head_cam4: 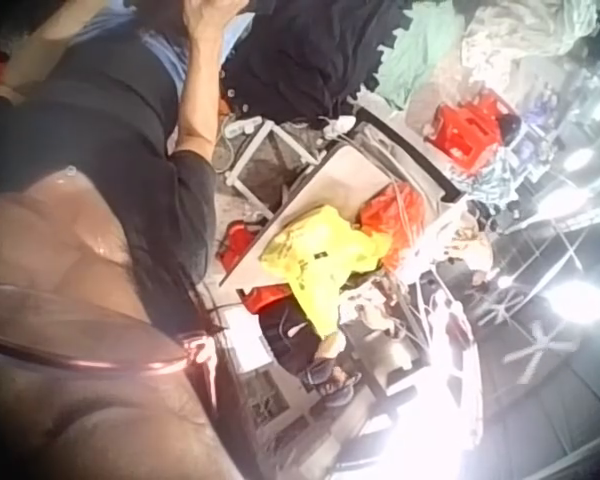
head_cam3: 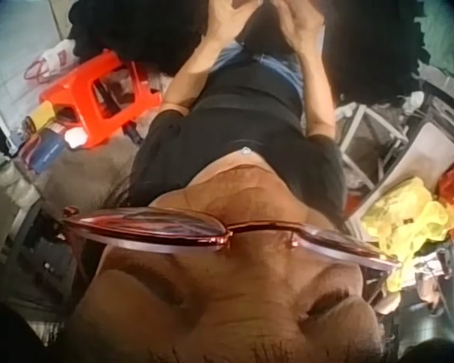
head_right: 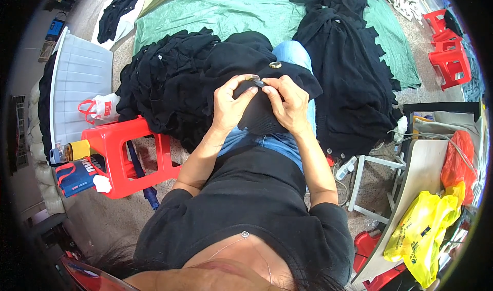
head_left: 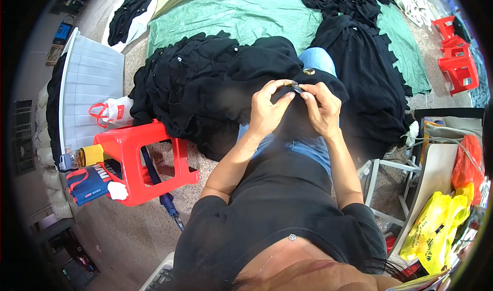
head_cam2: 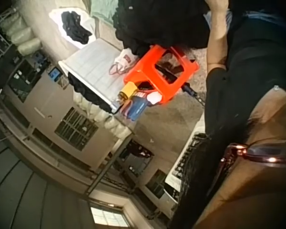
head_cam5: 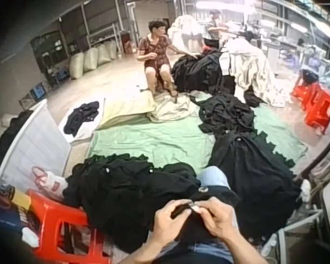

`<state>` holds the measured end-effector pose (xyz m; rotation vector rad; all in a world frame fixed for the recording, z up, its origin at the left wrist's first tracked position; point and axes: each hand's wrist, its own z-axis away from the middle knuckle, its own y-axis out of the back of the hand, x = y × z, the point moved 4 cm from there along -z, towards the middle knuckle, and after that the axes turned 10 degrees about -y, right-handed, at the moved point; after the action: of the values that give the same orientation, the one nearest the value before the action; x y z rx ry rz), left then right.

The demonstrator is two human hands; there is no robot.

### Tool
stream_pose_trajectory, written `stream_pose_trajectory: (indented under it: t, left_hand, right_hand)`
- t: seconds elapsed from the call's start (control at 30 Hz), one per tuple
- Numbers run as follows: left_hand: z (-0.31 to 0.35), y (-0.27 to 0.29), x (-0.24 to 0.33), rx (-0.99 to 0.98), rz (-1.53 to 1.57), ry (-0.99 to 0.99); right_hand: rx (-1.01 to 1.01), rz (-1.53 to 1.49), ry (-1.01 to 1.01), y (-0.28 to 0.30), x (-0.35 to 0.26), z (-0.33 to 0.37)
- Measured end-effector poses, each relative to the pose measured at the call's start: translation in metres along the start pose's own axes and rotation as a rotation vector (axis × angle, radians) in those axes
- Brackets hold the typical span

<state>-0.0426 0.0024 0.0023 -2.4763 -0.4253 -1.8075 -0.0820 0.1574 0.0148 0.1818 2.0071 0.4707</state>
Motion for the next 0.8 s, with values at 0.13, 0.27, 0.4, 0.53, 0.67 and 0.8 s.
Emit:
stream_pose_trajectory:
  t: [0.13,0.27,0.4,0.53,0.67,0.8]
  left_hand:
    - [0.001,0.0,0.0,0.015,0.015,-0.01]
    - [0.001,0.0,0.002,0.018,-0.048,-0.053]
    - [0.001,-0.001,0.004,0.027,-0.039,-0.063]
    - [0.0,0.001,0.005,0.025,-0.055,-0.069]
    - [-0.001,0.0,0.007,0.023,-0.057,-0.082]
    - [-0.001,0.0,0.011,0.034,-0.11,-0.118]
  right_hand:
    - [0.013,0.051,0.063,0.0,-0.004,-0.001]
    - [0.038,0.081,0.121,0.0,-0.003,0.0]
    - [0.041,0.117,0.121,0.0,-0.004,-0.001]
    - [0.053,0.132,0.126,0.003,-0.003,0.0]
    - [0.037,0.123,0.115,0.002,-0.003,0.0]
    - [0.047,0.141,0.131,0.001,-0.005,0.0]
